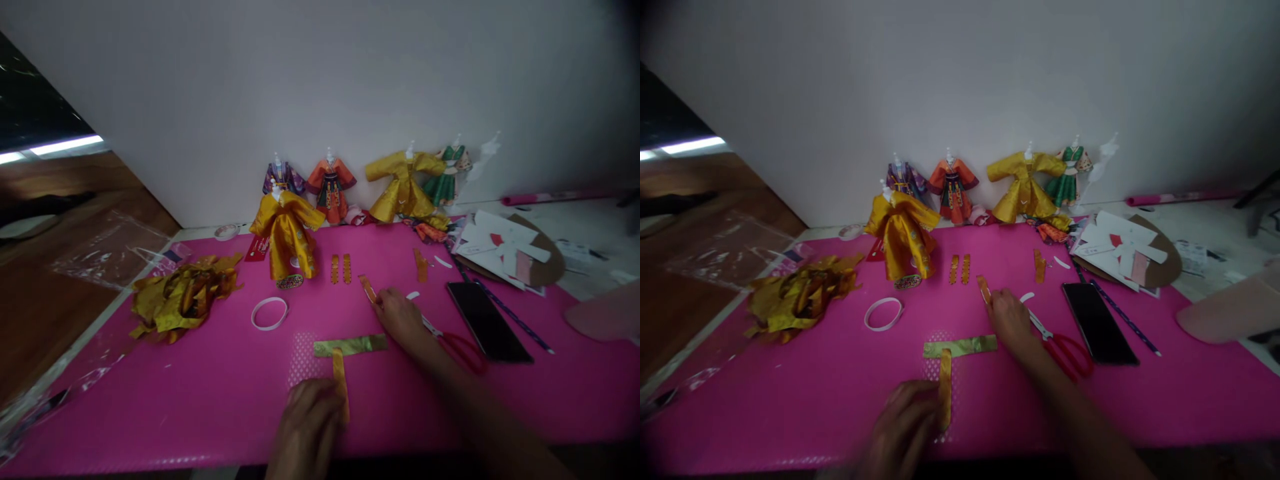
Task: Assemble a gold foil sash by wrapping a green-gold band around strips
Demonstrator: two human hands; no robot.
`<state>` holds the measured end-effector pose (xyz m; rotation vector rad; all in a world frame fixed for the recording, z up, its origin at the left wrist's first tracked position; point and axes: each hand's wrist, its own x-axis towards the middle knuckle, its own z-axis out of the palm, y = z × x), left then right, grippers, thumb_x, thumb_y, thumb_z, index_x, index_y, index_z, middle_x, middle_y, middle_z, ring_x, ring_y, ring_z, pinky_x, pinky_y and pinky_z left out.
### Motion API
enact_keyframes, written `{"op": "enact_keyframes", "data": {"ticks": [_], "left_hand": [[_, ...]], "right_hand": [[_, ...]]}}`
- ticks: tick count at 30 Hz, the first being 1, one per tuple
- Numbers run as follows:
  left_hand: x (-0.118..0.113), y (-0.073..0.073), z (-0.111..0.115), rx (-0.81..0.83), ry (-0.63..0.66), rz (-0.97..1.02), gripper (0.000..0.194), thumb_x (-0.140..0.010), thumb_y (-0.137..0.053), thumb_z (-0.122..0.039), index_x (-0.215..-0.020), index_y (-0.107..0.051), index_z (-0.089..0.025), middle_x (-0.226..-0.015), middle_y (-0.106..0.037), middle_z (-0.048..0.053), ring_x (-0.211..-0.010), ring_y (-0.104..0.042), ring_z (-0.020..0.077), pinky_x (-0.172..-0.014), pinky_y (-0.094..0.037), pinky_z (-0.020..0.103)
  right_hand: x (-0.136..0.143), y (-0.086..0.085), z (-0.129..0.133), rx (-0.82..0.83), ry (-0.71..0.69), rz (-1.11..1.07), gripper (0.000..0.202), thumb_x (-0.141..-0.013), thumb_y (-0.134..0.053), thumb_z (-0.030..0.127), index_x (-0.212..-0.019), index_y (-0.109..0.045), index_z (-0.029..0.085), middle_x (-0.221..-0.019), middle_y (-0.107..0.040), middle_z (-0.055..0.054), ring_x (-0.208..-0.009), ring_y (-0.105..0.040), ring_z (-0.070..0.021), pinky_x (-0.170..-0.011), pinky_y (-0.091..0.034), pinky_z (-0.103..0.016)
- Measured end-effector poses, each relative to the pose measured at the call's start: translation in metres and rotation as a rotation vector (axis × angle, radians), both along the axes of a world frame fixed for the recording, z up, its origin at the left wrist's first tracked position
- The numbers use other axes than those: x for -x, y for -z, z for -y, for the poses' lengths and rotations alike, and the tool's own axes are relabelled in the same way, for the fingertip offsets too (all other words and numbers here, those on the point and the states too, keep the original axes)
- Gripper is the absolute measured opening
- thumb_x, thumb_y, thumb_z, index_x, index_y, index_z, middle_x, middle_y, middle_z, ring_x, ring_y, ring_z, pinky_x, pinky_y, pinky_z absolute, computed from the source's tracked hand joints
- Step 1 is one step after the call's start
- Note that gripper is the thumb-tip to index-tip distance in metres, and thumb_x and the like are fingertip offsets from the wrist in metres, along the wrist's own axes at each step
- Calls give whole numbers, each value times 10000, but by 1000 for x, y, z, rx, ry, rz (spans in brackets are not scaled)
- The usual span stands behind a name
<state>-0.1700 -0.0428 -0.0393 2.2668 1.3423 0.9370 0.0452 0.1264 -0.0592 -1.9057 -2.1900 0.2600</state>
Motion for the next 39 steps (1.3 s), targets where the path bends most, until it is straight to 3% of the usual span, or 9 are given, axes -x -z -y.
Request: {"op": "enact_keyframes", "data": {"ticks": [5,9,13,15,18,22,27,33,39], "left_hand": [[-11,-4,4,166,12,131,218,-908,-515,-110,-1047,-629,-233,-1060,-664,86,-991,-636,210,-832,-556,353],[-25,2,11,398,33,386,190,-918,-508,-163,-994,-668,-232,-1025,-689,74,-971,-661,200,-838,-557,342],[-42,8,16,663,-41,571,267,-925,-538,-333,-1154,-656,-267,-1133,-704,90,-1059,-656,244,-915,-536,422],[-49,6,17,717,-65,659,356,-906,-555,-420,-1221,-631,-272,-1191,-686,103,-1110,-630,269,-938,-517,450],[-58,1,15,761,-105,856,425,-874,-565,-518,-1172,-654,-228,-1121,-701,111,-1067,-631,275,-942,-496,442],[-61,-1,11,827,-255,1010,377,-836,-610,-537,-946,-674,-183,-903,-700,55,-885,-629,209,-839,-500,341],[-60,1,8,818,-317,941,300,-817,-649,-471,-781,-627,-174,-749,-640,15,-740,-585,166,-732,-480,274],[-60,-4,12,793,-209,702,209,-816,-587,-337,-682,-569,-178,-665,-583,11,-652,-543,158,-640,-460,272],[-59,2,23,897,-113,364,222,-807,-537,-198,-590,-488,-187,-559,-442,-44,-543,-426,111,-521,-344,224]], "right_hand": [[-3,-6,-2,-4,3,-157,189,-896,-492,181,-848,-669,137,-917,-660,-135,-832,-638,-237,-692,-446,-316],[-7,-25,10,31,-36,-401,188,-870,-523,271,-785,-658,171,-813,-677,-67,-755,-628,-197,-673,-463,-294],[-7,-44,61,154,-114,-669,288,-888,-475,408,-757,-625,199,-683,-639,1,-595,-581,-137,-526,-436,-230],[-6,-47,93,350,-72,-1034,279,-820,-593,464,-727,-607,201,-641,-606,16,-539,-533,-123,-493,-403,-225],[-5,-42,131,556,46,-1269,311,-764,-681,483,-673,-590,201,-617,-575,28,-570,-521,-125,-551,-418,-231],[-3,-25,156,635,76,-1317,335,-741,-701,492,-656,-567,197,-620,-518,37,-608,-493,-132,-592,-416,-235],[-9,-14,163,658,-4,-1188,305,-788,-649,502,-737,-602,205,-692,-546,18,-666,-529,-157,-630,-438,-250],[-13,-26,154,604,-129,-1155,271,-884,-547,448,-860,-668,207,-830,-621,-20,-805,-594,-189,-742,-462,-290],[-6,-29,143,638,-49,-1236,182,-780,-670,361,-742,-623,189,-719,-571,15,-699,-552,-156,-642,-438,-257]]}}
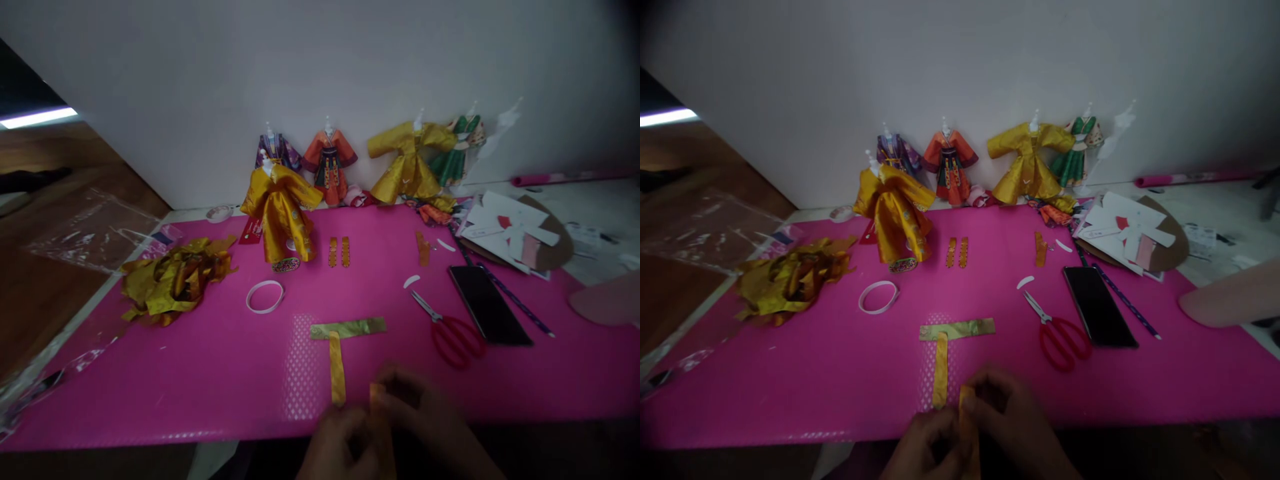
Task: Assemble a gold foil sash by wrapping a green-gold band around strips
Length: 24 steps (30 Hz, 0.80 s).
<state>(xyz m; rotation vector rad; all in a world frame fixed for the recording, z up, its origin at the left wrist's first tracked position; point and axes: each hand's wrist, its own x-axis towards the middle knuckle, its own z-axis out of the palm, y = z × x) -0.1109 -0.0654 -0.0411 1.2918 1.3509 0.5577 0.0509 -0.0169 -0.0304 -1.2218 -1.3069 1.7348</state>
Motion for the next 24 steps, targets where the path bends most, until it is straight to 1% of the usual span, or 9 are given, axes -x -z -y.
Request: {"op": "enact_keyframes", "data": {"ticks": [4,7,8,10,11,13,16,20,24], "left_hand": [[1,5,1,-38,6,-101,185,-769,-527,-139,-596,-484,-187,-581,-446,-39,-571,-436,121,-522,-334,231],[6,3,-2,-82,41,-142,187,-788,-514,-131,-608,-514,-184,-576,-499,-26,-566,-485,131,-530,-379,242],[9,1,-3,-124,40,-154,164,-803,-517,-139,-649,-554,-182,-607,-548,-12,-586,-524,141,-547,-414,249],[16,-3,-4,-252,25,-190,106,-829,-531,-155,-816,-631,-189,-754,-644,27,-684,-607,171,-618,-492,279],[20,-4,-5,-319,9,-221,132,-846,-531,-163,-912,-641,-197,-845,-665,45,-743,-634,184,-664,-520,299],[28,-6,-6,-426,-33,-302,184,-886,-514,-174,-1030,-623,-209,-962,-661,68,-823,-657,195,-725,-553,326],[39,-3,-7,-571,-65,-438,184,-916,-505,-177,-1062,-612,-209,-1030,-645,88,-911,-655,211,-777,-571,353],[43,7,-10,-807,46,-554,248,-884,-522,-107,-1096,-619,-192,-1130,-644,115,-1065,-607,259,-868,-557,431],[35,11,-10,-899,170,-620,351,-849,-534,-85,-1181,-598,-181,-1213,-650,112,-1149,-570,289,-925,-528,494]], "right_hand": [[0,-1,-6,-53,41,93,108,-785,-639,271,-719,-615,190,-698,-590,18,-675,-554,-146,-634,-431,-253],[1,-1,-14,-151,7,215,105,-794,-615,266,-728,-638,188,-702,-607,5,-668,-555,-154,-624,-433,-265],[2,1,-18,-180,-8,242,112,-800,-606,268,-735,-645,186,-709,-619,-1,-675,-564,-158,-629,-438,-269],[5,6,-29,-238,-27,292,125,-809,-584,269,-750,-655,185,-729,-645,-12,-693,-587,-166,-638,-450,-274],[8,10,-35,-264,-34,321,132,-811,-577,270,-754,-658,184,-729,-655,-14,-691,-595,-167,-635,-453,-273],[14,18,-48,-307,-44,400,140,-807,-571,274,-761,-667,182,-712,-663,-12,-667,-597,-165,-612,-447,-268],[23,28,-62,-335,-37,471,142,-798,-577,269,-731,-668,181,-690,-660,-11,-641,-585,-165,-603,-426,-273],[30,30,-67,-378,9,535,146,-804,-578,259,-710,-666,191,-697,-663,-11,-661,-585,-175,-616,-400,-283],[33,29,-66,-385,22,564,154,-809,-572,243,-709,-678,197,-682,-676,-2,-637,-600,-161,-603,-405,-267]]}}
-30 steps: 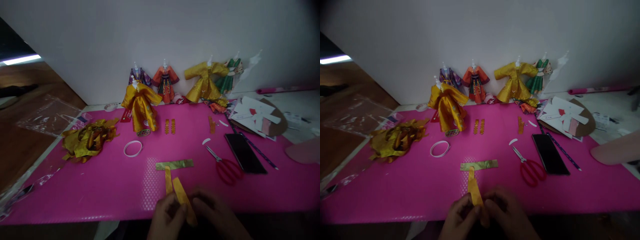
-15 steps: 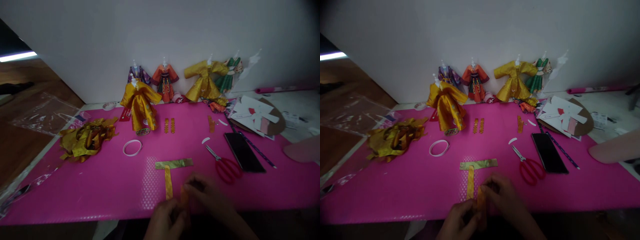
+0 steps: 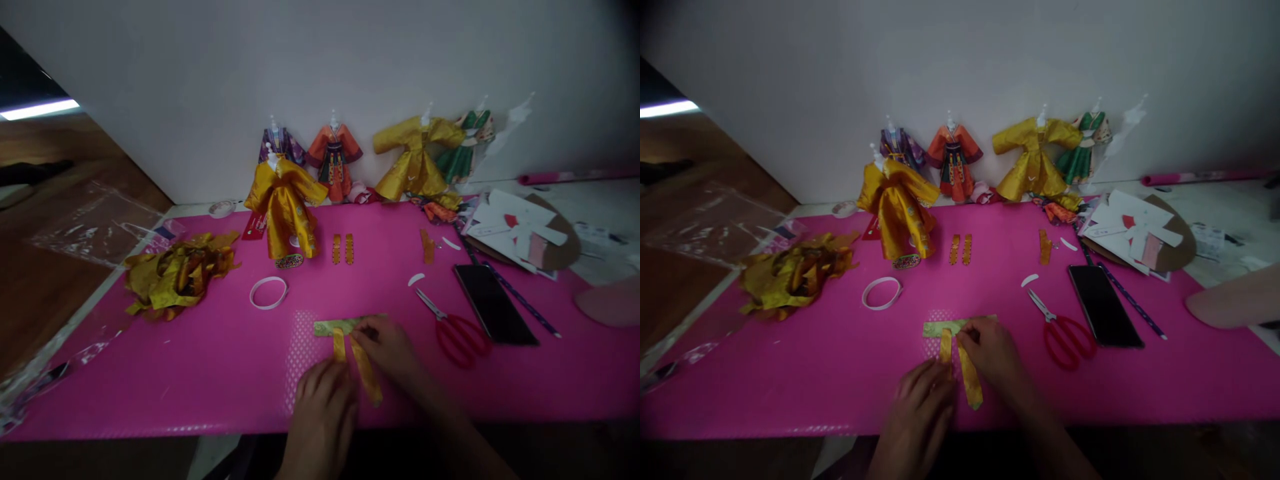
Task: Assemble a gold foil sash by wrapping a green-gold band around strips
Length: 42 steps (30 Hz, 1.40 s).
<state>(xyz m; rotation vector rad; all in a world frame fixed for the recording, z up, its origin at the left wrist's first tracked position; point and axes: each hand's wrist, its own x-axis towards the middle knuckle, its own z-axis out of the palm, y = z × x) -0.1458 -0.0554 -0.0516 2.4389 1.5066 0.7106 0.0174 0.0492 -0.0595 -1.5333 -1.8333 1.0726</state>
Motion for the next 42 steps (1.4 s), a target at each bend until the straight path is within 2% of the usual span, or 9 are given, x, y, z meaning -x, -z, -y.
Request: {"op": "enact_keyframes", "data": {"ticks": [6,13,18,21,27,29,33,37,42], "left_hand": [[-17,3,6,50,114,-110,403,-879,-582,-278,-1279,-558,-237,-1289,-654,20,-1141,-587,309,-925,-522,538],[-15,9,7,32,142,-144,380,-913,-557,-392,-1259,-571,-236,-1288,-659,2,-1118,-606,310,-919,-520,575],[-13,6,6,49,146,-115,353,-907,-566,-370,-1239,-580,-251,-1281,-662,2,-1108,-613,305,-908,-526,582],[-10,5,6,52,128,-107,357,-903,-558,-272,-1259,-565,-250,-1290,-650,27,-1150,-589,294,-945,-502,579],[7,12,3,-31,16,-185,454,-881,-515,-113,-1327,-505,-196,-1337,-601,92,-1224,-525,285,-978,-458,568],[11,16,4,-59,21,-226,485,-877,-518,-119,-1356,-480,-189,-1357,-588,88,-1238,-509,287,-979,-453,552],[10,20,6,-93,44,-284,527,-868,-532,-139,-1387,-451,-180,-1384,-568,78,-1259,-482,295,-986,-440,542],[6,20,5,-57,60,-305,547,-866,-563,-173,-1398,-440,-186,-1392,-561,74,-1282,-462,303,-1006,-422,560],[2,16,1,-30,75,-290,524,-866,-584,-204,-1376,-464,-204,-1382,-571,64,-1276,-477,296,-1020,-419,565]], "right_hand": [[3,8,-4,-15,19,45,147,-794,-577,231,-758,-717,205,-719,-706,-7,-660,-613,-162,-622,-423,-264],[2,4,-5,-55,22,113,140,-794,-588,232,-755,-721,208,-692,-684,-2,-644,-589,-163,-616,-402,-272],[4,1,-4,-81,23,154,150,-804,-581,215,-747,-719,206,-698,-692,-15,-654,-590,-183,-614,-396,-290],[4,3,-5,-93,25,157,143,-817,-587,229,-763,-717,206,-716,-704,-22,-653,-600,-190,-607,-410,-297],[-13,7,9,-175,32,111,215,-848,-584,220,-1036,-685,193,-878,-716,-49,-758,-639,-190,-716,-496,-321],[-22,7,25,-314,-30,107,203,-892,-533,223,-1029,-679,189,-944,-707,-74,-833,-639,-199,-756,-511,-336],[-33,8,58,-563,-325,178,295,-887,-517,152,-1152,-641,190,-1142,-691,-95,-1085,-593,-239,-952,-481,-430],[-38,12,71,-584,-446,320,464,-834,-556,152,-1298,-565,176,-1323,-618,-99,-1294,-472,-296,-1055,-395,-539],[-41,17,72,-560,-440,388,487,-833,-538,142,-1318,-556,183,-1354,-596,-88,-1297,-477,-301,-1053,-397,-558]]}}
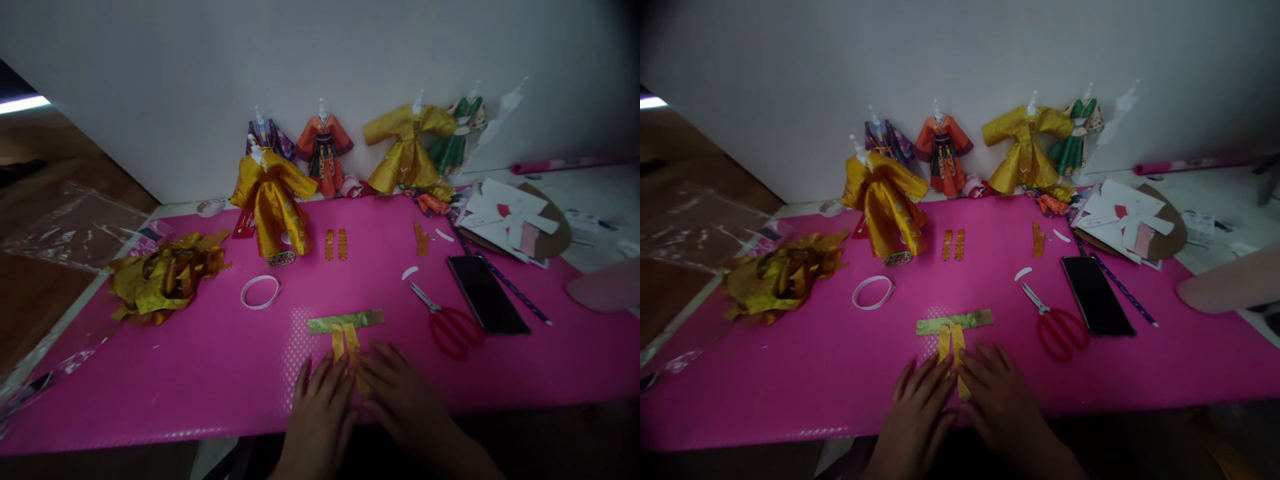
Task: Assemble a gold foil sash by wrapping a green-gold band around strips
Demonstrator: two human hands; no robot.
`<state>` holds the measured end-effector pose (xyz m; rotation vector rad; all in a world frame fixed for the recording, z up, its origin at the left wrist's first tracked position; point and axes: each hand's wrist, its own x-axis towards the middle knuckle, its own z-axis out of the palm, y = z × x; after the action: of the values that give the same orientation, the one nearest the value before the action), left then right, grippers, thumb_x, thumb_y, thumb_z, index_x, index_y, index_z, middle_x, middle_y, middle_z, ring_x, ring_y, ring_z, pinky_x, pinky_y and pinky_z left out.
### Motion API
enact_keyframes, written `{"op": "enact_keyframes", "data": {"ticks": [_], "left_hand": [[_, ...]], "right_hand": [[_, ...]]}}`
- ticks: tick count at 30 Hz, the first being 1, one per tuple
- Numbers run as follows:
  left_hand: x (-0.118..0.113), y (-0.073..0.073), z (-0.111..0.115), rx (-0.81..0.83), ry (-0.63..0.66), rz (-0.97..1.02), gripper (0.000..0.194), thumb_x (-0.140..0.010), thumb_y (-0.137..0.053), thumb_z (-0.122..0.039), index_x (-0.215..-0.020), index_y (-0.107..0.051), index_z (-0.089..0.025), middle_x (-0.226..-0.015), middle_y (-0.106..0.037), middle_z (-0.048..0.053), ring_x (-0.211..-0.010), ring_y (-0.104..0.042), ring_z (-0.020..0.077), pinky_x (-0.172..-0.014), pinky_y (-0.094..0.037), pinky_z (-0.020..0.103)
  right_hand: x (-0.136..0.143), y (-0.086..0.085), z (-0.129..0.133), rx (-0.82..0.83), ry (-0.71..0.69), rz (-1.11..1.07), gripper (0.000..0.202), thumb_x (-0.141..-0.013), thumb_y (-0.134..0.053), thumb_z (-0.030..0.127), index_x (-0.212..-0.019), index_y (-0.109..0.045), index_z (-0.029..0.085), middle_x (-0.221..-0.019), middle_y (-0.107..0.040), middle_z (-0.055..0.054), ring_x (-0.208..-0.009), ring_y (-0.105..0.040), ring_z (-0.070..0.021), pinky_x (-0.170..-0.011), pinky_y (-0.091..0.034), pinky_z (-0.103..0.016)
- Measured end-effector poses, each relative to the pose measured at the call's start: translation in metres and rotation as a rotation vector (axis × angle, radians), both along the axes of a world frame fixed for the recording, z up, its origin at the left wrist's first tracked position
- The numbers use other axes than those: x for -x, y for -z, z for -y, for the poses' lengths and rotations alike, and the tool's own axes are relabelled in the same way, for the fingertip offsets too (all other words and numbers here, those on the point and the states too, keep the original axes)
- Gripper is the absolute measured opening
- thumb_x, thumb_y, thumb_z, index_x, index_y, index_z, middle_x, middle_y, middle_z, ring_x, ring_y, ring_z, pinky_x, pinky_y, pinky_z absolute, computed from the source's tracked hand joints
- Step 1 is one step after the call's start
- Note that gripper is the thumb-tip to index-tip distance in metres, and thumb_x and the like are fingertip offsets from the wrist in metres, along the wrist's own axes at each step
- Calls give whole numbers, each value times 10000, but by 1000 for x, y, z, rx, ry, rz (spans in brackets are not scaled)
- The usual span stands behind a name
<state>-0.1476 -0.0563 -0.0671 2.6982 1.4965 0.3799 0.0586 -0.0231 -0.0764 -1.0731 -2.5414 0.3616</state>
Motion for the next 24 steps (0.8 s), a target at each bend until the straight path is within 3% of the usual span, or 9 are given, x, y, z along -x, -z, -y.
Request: {"op": "enact_keyframes", "data": {"ticks": [17,24], "left_hand": [[-3,-2,-5,17,-13,68,506,-896,-500,-148,-1395,-440,-206,-1378,-562,95,-1274,-481,276,-1041,-406,554],[-1,5,-7,-9,-75,34,437,-889,-504,-120,-1318,-535,-195,-1327,-606,84,-1251,-491,287,-1020,-418,567]], "right_hand": [[-4,3,1,-8,47,-10,440,-850,-526,136,-1285,-572,180,-1325,-619,-83,-1269,-506,-302,-1024,-430,-562],[-5,2,1,-10,54,-34,422,-864,-531,154,-1280,-582,200,-1329,-616,-81,-1269,-507,-298,-1046,-413,-548]]}}
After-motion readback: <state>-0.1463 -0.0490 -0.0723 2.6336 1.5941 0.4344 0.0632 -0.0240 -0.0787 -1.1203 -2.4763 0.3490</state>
